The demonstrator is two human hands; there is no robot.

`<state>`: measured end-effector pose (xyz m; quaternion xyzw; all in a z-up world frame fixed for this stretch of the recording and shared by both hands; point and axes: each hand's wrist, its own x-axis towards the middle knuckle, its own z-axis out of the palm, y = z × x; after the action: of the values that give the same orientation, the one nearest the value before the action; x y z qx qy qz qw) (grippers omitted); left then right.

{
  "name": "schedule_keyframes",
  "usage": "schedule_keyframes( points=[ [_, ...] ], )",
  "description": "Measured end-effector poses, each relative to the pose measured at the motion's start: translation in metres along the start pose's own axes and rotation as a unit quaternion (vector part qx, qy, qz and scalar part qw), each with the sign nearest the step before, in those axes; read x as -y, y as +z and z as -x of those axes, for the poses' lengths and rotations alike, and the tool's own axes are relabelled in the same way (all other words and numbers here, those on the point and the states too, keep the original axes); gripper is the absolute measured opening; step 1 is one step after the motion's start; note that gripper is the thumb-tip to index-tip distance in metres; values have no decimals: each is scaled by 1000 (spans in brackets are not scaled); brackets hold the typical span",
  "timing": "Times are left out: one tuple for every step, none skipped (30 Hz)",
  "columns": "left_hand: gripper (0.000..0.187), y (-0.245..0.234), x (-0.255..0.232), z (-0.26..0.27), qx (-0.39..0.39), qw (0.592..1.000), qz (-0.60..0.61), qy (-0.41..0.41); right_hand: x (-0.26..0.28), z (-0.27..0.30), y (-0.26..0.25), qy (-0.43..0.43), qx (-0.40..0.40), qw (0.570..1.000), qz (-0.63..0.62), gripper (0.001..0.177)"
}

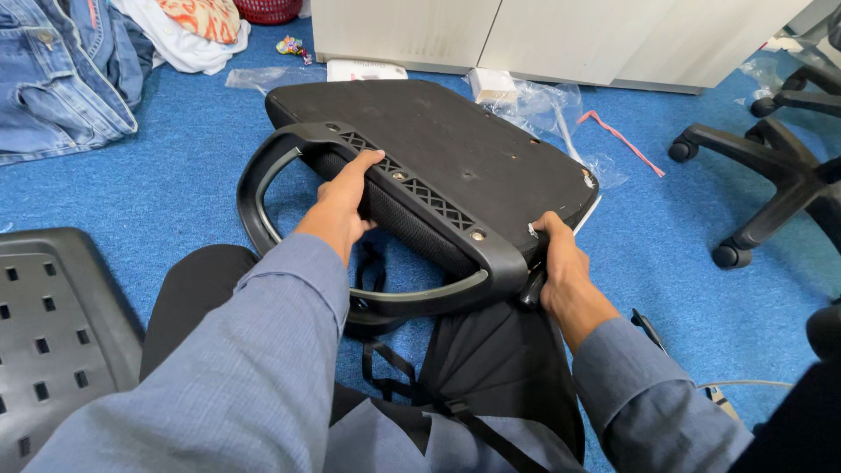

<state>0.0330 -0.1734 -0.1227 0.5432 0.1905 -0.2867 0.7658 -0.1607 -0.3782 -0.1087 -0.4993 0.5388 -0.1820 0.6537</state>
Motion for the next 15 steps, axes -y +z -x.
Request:
schedule_keyframes(
  points=[
    [77,-2,-1,0,-15,1000,-26,7,-1,-1,1,0,7,1000,2,45],
    [77,-3,0,1,-23,1000,-14,6,-1,-3,1,0,5,1000,7,46],
    [78,-5,0,2,-30,1000,-3,5,-1,-5,1,0,3,1000,10,48],
    [80,-7,1,3,-37,999,8,5,0,-8,2,1,2,1000,14,50],
    [81,-11,3,6,-47,998,32,7,1,-12,5,3,19,1000,12,51],
    [83,-16,5,8,-56,997,57,9,4,-17,7,5,35,999,9,52],
    [85,-21,6,10,-65,994,82,12,7,-22,12,7,54,999,7,54],
    [84,-23,5,10,-92,989,110,19,11,-29,19,2,75,997,29,54],
    [83,-24,4,10,-120,982,141,26,17,-35,28,-5,97,994,53,54],
    [82,-26,3,9,-148,974,171,34,22,-40,38,-11,119,990,77,55],
    [77,-28,-2,7,-171,970,170,40,30,-45,49,-26,141,986,89,55],
    [72,-29,-8,5,-194,965,169,45,40,-48,60,-42,162,981,100,56],
    [68,-29,-13,2,-216,961,167,49,50,-49,69,-57,181,975,111,57],
    [67,-29,-18,0,-226,956,182,48,61,-48,77,-91,166,972,139,59],
    [66,-28,-22,-1,-234,952,194,46,72,-45,81,-125,148,967,165,62]
  ],
)
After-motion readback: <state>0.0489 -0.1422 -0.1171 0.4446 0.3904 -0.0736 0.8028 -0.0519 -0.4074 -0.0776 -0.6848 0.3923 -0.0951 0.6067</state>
